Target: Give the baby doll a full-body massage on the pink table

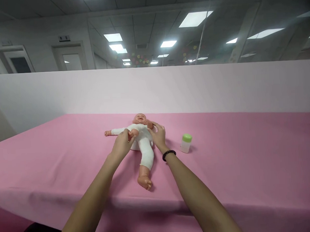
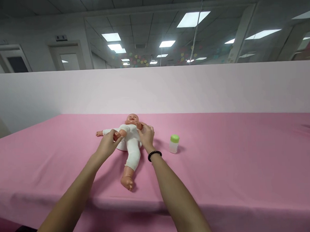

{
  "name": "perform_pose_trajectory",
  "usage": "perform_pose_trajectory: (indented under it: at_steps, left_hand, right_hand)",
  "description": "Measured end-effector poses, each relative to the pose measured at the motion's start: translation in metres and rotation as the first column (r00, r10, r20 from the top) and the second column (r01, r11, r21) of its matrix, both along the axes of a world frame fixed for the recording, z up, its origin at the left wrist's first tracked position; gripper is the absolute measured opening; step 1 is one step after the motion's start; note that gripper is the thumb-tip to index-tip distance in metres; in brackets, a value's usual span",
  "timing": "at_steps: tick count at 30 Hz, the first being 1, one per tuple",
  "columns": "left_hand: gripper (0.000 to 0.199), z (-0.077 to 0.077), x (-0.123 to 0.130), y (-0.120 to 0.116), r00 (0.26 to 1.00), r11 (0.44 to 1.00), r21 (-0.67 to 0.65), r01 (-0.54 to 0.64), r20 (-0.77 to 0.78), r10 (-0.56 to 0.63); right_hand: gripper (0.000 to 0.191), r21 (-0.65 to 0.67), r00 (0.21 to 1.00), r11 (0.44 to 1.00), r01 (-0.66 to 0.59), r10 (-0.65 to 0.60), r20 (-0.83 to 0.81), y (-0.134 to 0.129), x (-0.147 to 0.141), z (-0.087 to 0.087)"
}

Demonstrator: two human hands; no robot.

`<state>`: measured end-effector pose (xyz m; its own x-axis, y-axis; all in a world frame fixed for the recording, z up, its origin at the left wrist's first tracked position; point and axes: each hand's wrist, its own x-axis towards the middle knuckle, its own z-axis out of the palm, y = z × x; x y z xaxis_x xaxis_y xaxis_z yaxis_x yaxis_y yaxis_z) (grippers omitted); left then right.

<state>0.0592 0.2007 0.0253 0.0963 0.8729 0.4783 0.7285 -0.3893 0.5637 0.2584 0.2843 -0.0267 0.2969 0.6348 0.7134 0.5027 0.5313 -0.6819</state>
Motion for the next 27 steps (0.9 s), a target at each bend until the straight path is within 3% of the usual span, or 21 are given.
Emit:
perform_pose_trajectory:
  at_steps: [4,8,11,14,17,19,21,24,27]
  left_hand:
    - [0.032,-0.008,-0.035,-0.059,0.990,0.996,-0.046,-0.070,0.121,0.075]
    - [0.038,-0.025,-0.070,-0.102,0.976,0.972,-0.177,-0.151,0.128,0.175]
    - [0.040,-0.021,-0.075,-0.093,0.971,0.964,-0.172,-0.202,0.091,0.220]
    - [0.034,0.003,-0.051,-0.056,0.987,0.986,-0.081,-0.146,0.054,0.151]
    - [0.027,0.024,-0.012,-0.012,0.999,0.998,-0.064,-0.021,-0.051,0.018]
    - [0.024,0.030,0.009,0.009,0.992,0.998,-0.058,-0.005,-0.125,-0.003]
    - [0.023,0.030,0.015,0.015,0.991,0.998,-0.068,-0.004,-0.135,-0.005]
    - [0.027,0.022,0.000,-0.006,1.000,0.997,-0.075,-0.010,-0.022,0.009]
    - [0.035,0.002,-0.035,-0.052,0.991,0.995,-0.087,-0.038,0.124,0.049]
  right_hand:
    - [0.037,-0.079,0.920,0.991,0.109,-0.131,-0.369,0.010,0.024,-0.003]
    - [0.034,-0.147,0.881,0.978,0.151,-0.200,-0.428,0.013,0.043,-0.013]
    - [0.034,-0.171,0.859,0.972,0.161,-0.223,-0.460,0.013,0.042,-0.013]
    - [0.038,-0.135,0.883,0.980,0.147,-0.192,-0.428,0.011,0.027,-0.007]
    - [0.036,-0.030,0.993,0.995,0.094,-0.096,-0.072,0.001,0.008,-0.001]
    - [0.036,-0.022,0.976,0.998,0.060,-0.054,0.212,-0.004,-0.001,0.000]
    - [0.036,-0.040,0.950,0.997,0.062,-0.047,0.308,-0.006,-0.005,-0.001]
    - [0.037,-0.051,0.993,0.993,0.105,-0.102,0.066,-0.001,0.004,-0.004]
    - [0.041,-0.115,0.937,0.979,0.166,-0.193,-0.291,0.007,0.022,-0.009]
